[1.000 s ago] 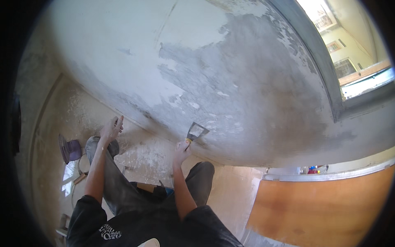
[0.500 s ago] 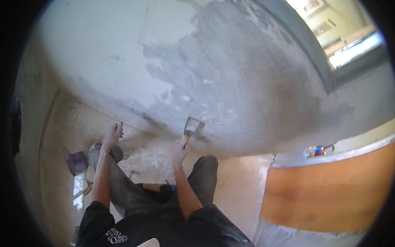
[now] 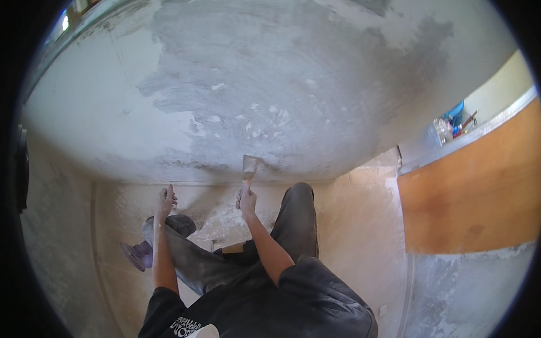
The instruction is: The person scrapes plaster or old paint from an interior wall using a putty knife. They use a scraping motion to remove material around a window frame and on the main wall surface.
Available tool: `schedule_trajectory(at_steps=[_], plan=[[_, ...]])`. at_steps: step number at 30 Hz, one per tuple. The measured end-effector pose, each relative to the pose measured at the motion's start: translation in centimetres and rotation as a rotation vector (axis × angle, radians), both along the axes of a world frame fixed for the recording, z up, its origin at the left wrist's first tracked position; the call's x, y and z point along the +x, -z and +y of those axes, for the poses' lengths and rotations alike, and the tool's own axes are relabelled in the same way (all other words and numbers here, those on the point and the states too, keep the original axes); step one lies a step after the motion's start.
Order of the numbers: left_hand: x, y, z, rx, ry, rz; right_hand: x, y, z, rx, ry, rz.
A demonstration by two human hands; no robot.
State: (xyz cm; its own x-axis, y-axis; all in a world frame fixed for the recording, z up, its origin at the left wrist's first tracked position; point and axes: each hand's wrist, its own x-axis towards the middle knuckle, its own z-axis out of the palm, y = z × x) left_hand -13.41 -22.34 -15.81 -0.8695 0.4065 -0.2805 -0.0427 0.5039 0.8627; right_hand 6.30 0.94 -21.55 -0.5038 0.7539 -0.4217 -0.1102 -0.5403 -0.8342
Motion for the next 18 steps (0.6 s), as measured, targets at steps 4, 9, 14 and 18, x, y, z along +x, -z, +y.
schedule_trajectory(at_steps=[4,9,14,18], plan=[[-0.5,1.3,-0.4,-0.038,0.036,0.07,1.4,1.9,-1.7,-0.37,-0.087,-0.219],[0.1,1.3,-1.1,-0.069,0.085,0.086,2.8,-2.0,-1.3,-0.058,-0.029,-0.29],[0.8,0.5,-1.2,-0.08,0.145,0.168,3.9,-7.0,2.0,0.58,0.161,-0.264],[0.7,0.0,-1.7,-0.09,0.176,0.214,3.0,-7.9,5.6,0.594,0.205,-0.218]])
